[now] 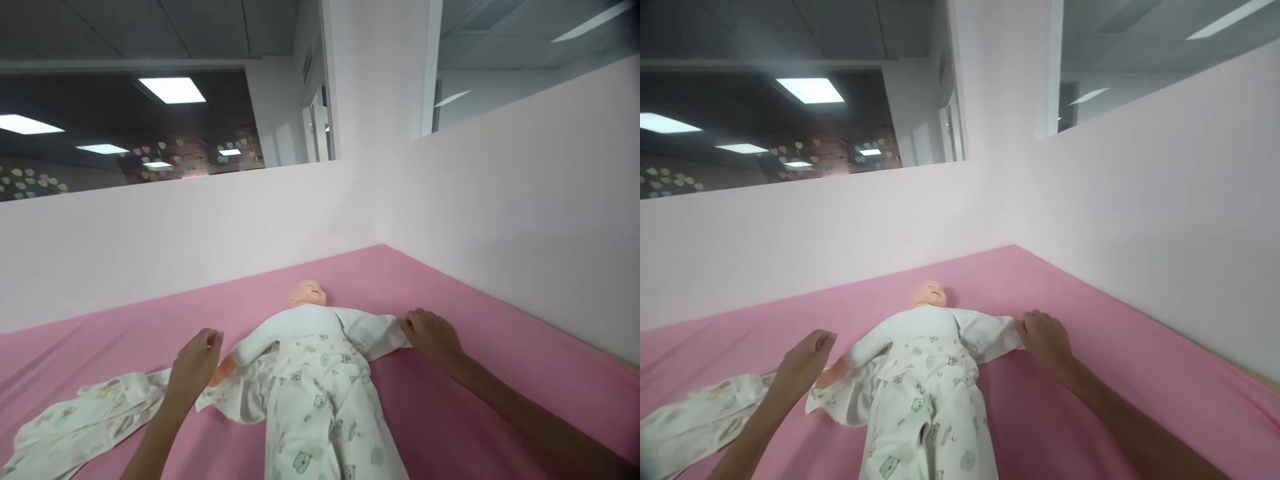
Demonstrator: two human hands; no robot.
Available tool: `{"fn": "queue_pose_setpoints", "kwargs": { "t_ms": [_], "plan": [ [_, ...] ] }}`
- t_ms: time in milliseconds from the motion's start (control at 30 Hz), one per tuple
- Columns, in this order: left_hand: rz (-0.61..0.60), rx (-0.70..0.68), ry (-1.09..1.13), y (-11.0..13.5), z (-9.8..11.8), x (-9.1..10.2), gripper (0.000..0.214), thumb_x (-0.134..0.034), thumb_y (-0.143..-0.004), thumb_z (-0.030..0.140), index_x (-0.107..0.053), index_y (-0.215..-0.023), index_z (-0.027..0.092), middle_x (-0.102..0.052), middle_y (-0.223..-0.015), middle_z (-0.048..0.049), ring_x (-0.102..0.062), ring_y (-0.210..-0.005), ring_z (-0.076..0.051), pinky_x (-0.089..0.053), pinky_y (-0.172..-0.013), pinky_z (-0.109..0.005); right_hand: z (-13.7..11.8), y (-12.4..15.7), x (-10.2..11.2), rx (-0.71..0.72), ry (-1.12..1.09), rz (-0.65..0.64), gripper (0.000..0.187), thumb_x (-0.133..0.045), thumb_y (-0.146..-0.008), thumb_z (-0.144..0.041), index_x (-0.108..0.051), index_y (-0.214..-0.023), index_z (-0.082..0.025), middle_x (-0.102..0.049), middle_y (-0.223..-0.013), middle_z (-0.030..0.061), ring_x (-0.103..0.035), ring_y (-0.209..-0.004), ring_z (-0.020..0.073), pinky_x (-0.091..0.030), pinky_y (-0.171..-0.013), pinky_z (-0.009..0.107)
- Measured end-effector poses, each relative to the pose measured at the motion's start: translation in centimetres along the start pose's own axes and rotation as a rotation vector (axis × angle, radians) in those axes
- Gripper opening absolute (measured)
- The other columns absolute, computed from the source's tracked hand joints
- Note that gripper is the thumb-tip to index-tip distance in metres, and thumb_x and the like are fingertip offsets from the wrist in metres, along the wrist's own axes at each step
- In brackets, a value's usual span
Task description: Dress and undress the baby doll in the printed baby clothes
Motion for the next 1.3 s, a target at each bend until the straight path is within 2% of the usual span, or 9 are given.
{"fn": "queue_pose_setpoints", "kwargs": {
  "t_ms": [100,200,367,500,600,833,933,1100,1300],
  "plan": [
    [-0.049,-0.242,0.156,1.5,9.0,-0.4,0.027,-0.036,-0.086,0.042,-0.056,-0.084,0.024,-0.066,-0.092,-0.0024,-0.060,-0.086,-0.022,-0.044,-0.075,-0.031,2.4,0.1,-2.2,-0.157,-0.137,-0.182,0.044,-0.032,-0.091,-0.048,-0.047,-0.061,-0.019,-0.058,-0.067,0.0057,-0.048,-0.056,0.0153,-0.025,-0.053,0.028],
    [-0.207,-0.493,0.218,2.8,17.0,-3.4,0.032,-0.037,-0.087,0.043,-0.060,-0.099,0.024,-0.065,-0.111,-0.0041,-0.058,-0.101,-0.024,-0.044,-0.084,-0.032,1.9,-0.5,-2.0,-0.145,-0.221,-0.189,0.040,-0.033,-0.090,-0.045,-0.046,-0.062,-0.019,-0.057,-0.067,0.0057,-0.048,-0.058,0.0154,-0.026,-0.053,0.029],
    [-0.487,-0.755,0.102,3.2,24.0,-9.5,0.031,-0.037,-0.084,0.028,-0.064,-0.100,0.022,-0.066,-0.109,-0.0047,-0.057,-0.104,-0.024,-0.042,-0.088,-0.032,1.9,-1.3,-1.5,-0.094,-0.267,-0.158,0.028,-0.038,-0.087,-0.033,-0.046,-0.065,-0.018,-0.057,-0.070,0.0018,-0.046,-0.061,0.0114,-0.026,-0.054,0.025],
    [-0.512,-0.798,-0.002,2.8,25.2,-11.7,0.027,-0.037,-0.083,0.025,-0.063,-0.088,0.020,-0.068,-0.094,-0.0057,-0.060,-0.087,-0.023,-0.043,-0.074,-0.032,2.2,-1.1,-1.5,-0.057,-0.264,-0.150,0.020,-0.039,-0.085,-0.028,-0.045,-0.068,-0.018,-0.057,-0.074,0.0001,-0.045,-0.064,0.0102,-0.027,-0.056,0.024],
    [-0.459,-0.813,-0.075,2.8,24.5,-12.0,0.030,-0.042,-0.082,0.026,-0.062,-0.103,0.021,-0.066,-0.110,-0.0056,-0.059,-0.101,-0.024,-0.043,-0.083,-0.034,3.5,-1.5,-1.4,-0.084,-0.226,-0.143,0.019,-0.039,-0.084,-0.028,-0.045,-0.069,-0.019,-0.055,-0.070,-0.0002,-0.043,-0.060,0.0107,-0.025,-0.055,0.025],
    [-0.456,-0.857,-0.164,3.5,23.6,-12.0,0.041,-0.042,-0.081,0.019,-0.057,-0.120,0.016,-0.061,-0.126,-0.0084,-0.053,-0.116,-0.025,-0.039,-0.099,-0.037,11.6,-4.0,0.4,-0.305,-0.032,-0.053,0.022,-0.037,-0.084,-0.028,-0.053,-0.076,-0.017,-0.059,-0.079,0.0076,-0.048,-0.067,0.0173,-0.027,-0.058,0.030],
    [-0.467,-0.857,-0.189,3.6,23.8,-12.1,0.044,-0.042,-0.080,0.016,-0.056,-0.122,0.015,-0.060,-0.127,-0.0097,-0.052,-0.118,-0.025,-0.038,-0.101,-0.037,13.0,-4.4,0.3,-0.364,0.038,-0.031,0.027,-0.034,-0.086,-0.026,-0.057,-0.082,-0.014,-0.060,-0.086,0.0121,-0.051,-0.072,0.0207,-0.028,-0.058,0.031],
    [-0.441,-0.860,-0.230,3.7,23.9,-12.3,0.041,-0.043,-0.082,0.019,-0.056,-0.121,0.016,-0.060,-0.127,-0.0100,-0.052,-0.117,-0.026,-0.038,-0.099,-0.038,10.3,-3.5,-0.7,-0.279,0.114,-0.069,0.027,-0.037,-0.088,-0.025,-0.060,-0.082,-0.012,-0.063,-0.088,0.0135,-0.055,-0.079,0.0238,-0.033,-0.066,0.033],
    [-0.349,-0.952,-0.375,4.9,25.7,-12.8,0.035,-0.038,-0.090,0.034,-0.062,-0.105,0.014,-0.065,-0.106,-0.0161,-0.060,-0.099,-0.030,-0.044,-0.084,-0.041,1.7,-2.0,1.3,-0.154,-0.046,0.012,0.037,-0.034,-0.093,-0.042,-0.058,-0.097,-0.014,-0.060,-0.101,0.0130,-0.052,-0.097,0.0257,-0.034,-0.083,0.036]
  ]
}}
Point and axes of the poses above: each hand's wrist, its own y-axis away from the middle knuckle, its own x-axis out of the back of the hand, z = x × y, the point moved 7 cm from there along -y, towards the middle knuckle
